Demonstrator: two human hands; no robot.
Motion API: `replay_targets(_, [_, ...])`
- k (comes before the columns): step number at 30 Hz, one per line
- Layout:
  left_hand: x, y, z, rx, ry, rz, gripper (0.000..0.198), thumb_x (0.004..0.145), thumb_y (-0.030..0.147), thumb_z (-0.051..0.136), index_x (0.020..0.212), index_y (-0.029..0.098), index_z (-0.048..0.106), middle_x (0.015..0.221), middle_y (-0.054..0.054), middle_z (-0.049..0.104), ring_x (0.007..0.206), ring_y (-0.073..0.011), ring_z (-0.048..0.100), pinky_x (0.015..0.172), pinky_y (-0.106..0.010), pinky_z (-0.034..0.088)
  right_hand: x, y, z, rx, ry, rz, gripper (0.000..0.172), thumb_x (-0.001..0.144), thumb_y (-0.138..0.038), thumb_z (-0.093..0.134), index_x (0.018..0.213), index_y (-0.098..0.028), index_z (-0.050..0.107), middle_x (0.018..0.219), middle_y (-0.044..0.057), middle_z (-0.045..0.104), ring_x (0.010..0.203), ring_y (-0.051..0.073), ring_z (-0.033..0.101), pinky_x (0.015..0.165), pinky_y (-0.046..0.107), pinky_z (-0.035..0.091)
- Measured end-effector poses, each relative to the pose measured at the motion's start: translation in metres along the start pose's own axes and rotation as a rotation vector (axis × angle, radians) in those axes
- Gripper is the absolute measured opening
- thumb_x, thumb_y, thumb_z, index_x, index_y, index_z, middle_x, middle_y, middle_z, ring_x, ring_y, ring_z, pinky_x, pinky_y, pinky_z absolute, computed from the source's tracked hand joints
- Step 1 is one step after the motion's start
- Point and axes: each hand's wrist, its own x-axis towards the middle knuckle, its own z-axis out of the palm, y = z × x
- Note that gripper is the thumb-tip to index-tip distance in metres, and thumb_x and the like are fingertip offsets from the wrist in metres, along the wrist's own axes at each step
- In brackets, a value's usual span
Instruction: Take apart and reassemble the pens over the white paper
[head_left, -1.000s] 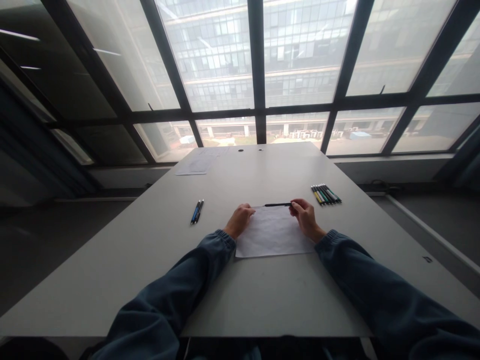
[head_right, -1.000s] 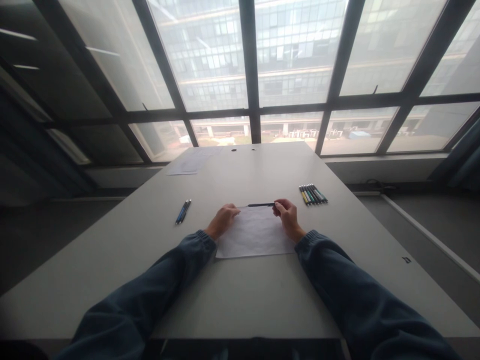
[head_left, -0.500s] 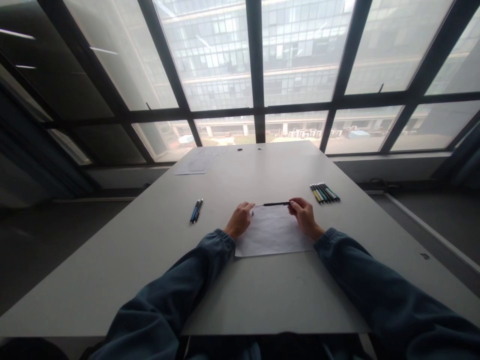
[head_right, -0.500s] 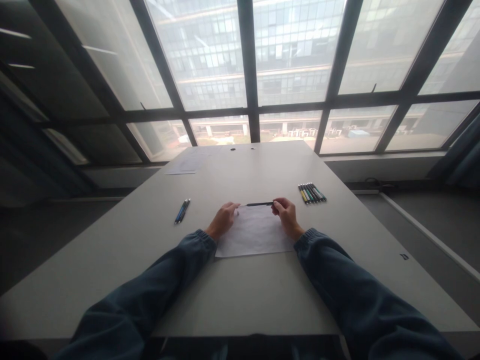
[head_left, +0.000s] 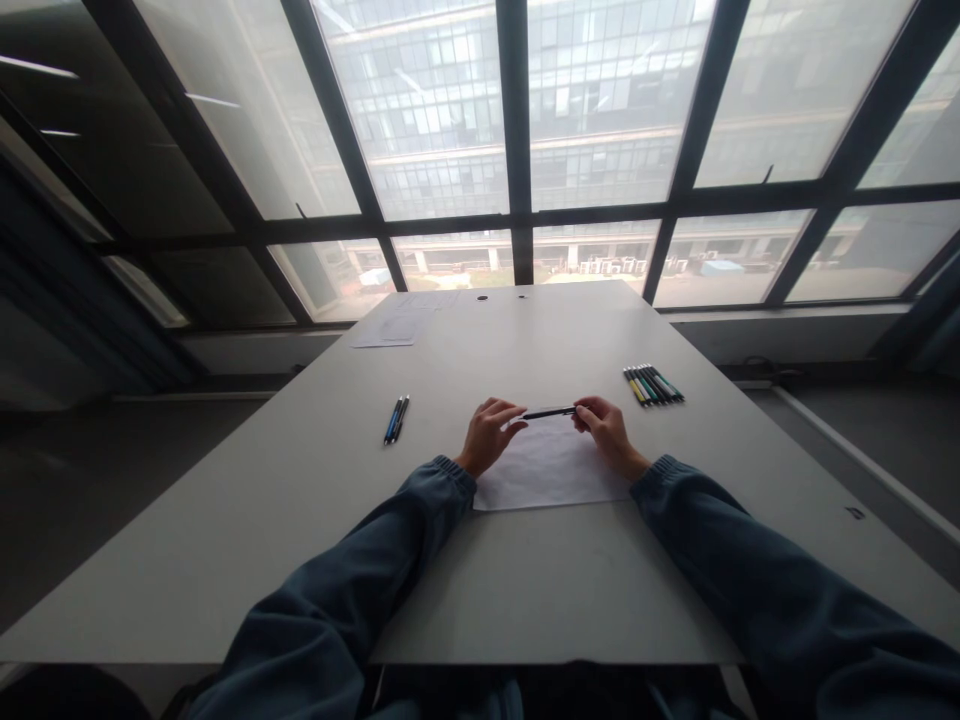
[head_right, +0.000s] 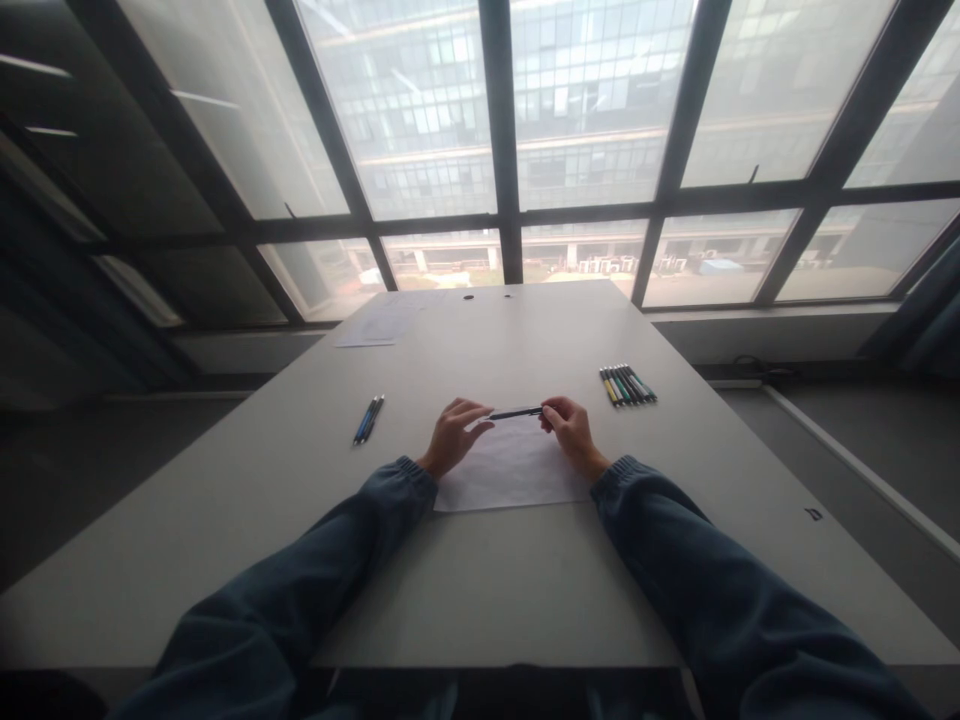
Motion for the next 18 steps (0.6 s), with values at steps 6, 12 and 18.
replay_targets(6, [0.0007,0.0025,0.0019,-0.031,0.009,0.007,0.017,0.090,0.030,0.067,0.105,0.023,0.073,0.093,-0.005,0.072,0.088,-0.0195,0.061,0.082,-0.037,0.052,-0.0004,-0.0026,0.0013,-0.031,-0.011,-0.014,0.028,0.074,-0.041,0.073,0.085,-0.016,0.065,0.064,0.002,0.065,0.054,0.014,0.057,0.051,0.027,0.046])
replay_targets(12, [0.0005,0.0005,0.0011,0.003,0.010,-0.007,0.019,0.087,0.030,0.069,0.105,0.024,0.072,0.086,-0.003,0.073,0.086,-0.0201,0.062,0.083,-0.038,0.051,-0.0007,-0.0033,0.0011,-0.031,-0.012,-0.015,0.026,0.075,-0.039,0.072,0.086,-0.016,0.066,0.064,0.002,0.066,0.056,0.015,0.058,0.052,0.028,0.046])
replay_targets(18, [-0.0001,-0.0017,0.0009,0.010,0.000,-0.033,0.019,0.088,0.031,0.069,0.105,0.023,0.071,0.087,-0.003,0.073,0.087,-0.0199,0.063,0.086,-0.039,0.050,0.0018,-0.0015,-0.0014,-0.034,0.034,0.002,0.023,0.074,-0.037,0.070,0.084,-0.016,0.065,0.061,0.001,0.064,0.052,0.013,0.055,0.050,0.027,0.043])
